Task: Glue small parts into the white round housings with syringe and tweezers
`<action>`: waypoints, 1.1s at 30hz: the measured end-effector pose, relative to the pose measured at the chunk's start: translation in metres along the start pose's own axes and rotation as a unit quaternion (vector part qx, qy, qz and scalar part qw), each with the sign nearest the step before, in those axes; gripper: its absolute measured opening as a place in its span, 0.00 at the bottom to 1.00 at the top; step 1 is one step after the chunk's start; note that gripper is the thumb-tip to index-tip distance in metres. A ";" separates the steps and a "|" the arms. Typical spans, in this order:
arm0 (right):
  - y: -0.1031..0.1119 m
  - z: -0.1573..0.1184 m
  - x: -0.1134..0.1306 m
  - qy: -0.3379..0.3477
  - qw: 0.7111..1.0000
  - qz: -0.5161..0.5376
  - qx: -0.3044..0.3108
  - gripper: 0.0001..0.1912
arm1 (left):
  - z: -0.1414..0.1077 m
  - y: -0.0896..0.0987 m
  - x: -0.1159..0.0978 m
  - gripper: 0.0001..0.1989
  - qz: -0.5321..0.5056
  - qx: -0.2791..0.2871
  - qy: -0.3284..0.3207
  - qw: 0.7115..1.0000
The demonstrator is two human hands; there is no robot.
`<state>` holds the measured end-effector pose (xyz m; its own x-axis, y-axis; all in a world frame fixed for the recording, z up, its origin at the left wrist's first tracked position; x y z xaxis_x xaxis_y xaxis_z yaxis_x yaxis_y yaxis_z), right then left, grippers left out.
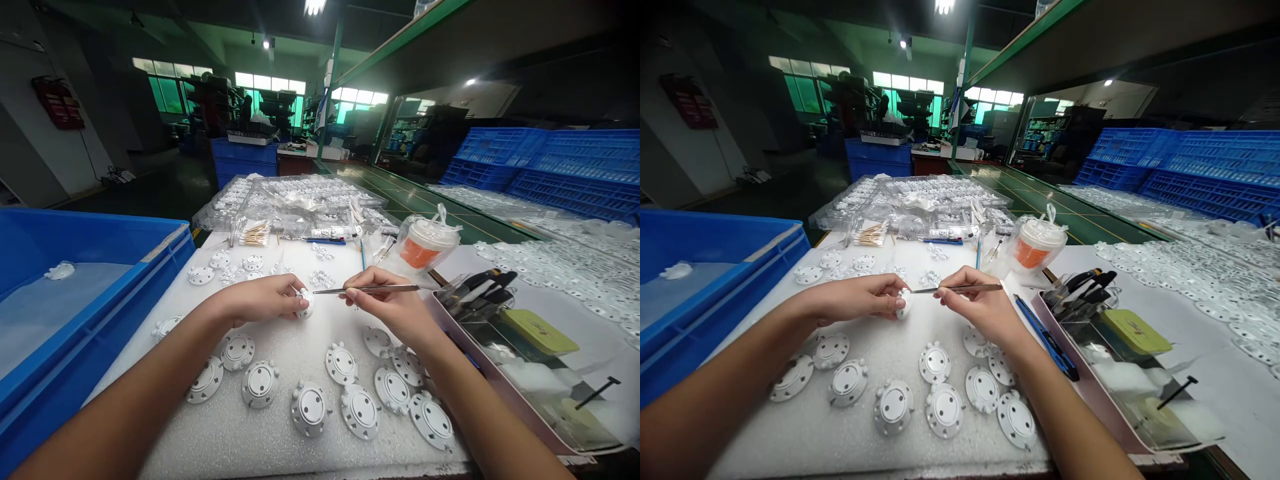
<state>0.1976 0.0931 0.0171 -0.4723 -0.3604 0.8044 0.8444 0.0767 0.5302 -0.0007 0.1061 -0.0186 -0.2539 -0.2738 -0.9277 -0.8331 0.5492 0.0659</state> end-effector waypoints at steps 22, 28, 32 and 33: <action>-0.008 0.000 -0.001 0.007 0.999 -0.008 0.035 0.11 | -0.002 0.001 0.002 0.22 0.017 0.010 0.002 1.000; -0.006 -0.001 -0.002 -0.001 0.999 -0.002 0.032 0.11 | 0.000 0.001 0.000 0.23 0.019 0.011 0.005 1.000; -0.002 -0.001 -0.006 -0.015 0.998 0.063 0.019 0.10 | 0.000 0.003 0.001 0.25 0.023 0.018 0.010 1.000; -0.001 0.000 -0.007 -0.016 0.995 0.098 0.009 0.10 | 0.000 0.003 0.000 0.25 0.023 0.016 0.007 1.000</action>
<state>0.2000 0.0954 0.0110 -0.3076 -0.3067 0.9007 0.9165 0.1590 0.3671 -0.0030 0.1079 -0.0190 -0.2985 -0.2579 -0.9189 -0.8043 0.5864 0.0966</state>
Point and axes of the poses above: each hand's wrist, its own z-axis towards the middle knuckle, its own y-axis out of the back of the hand, x = y × z, the point moved 6 cm from there along z, towards the middle knuckle, and after that the axes turned 12 degrees about -z, right-handed, at the moved point
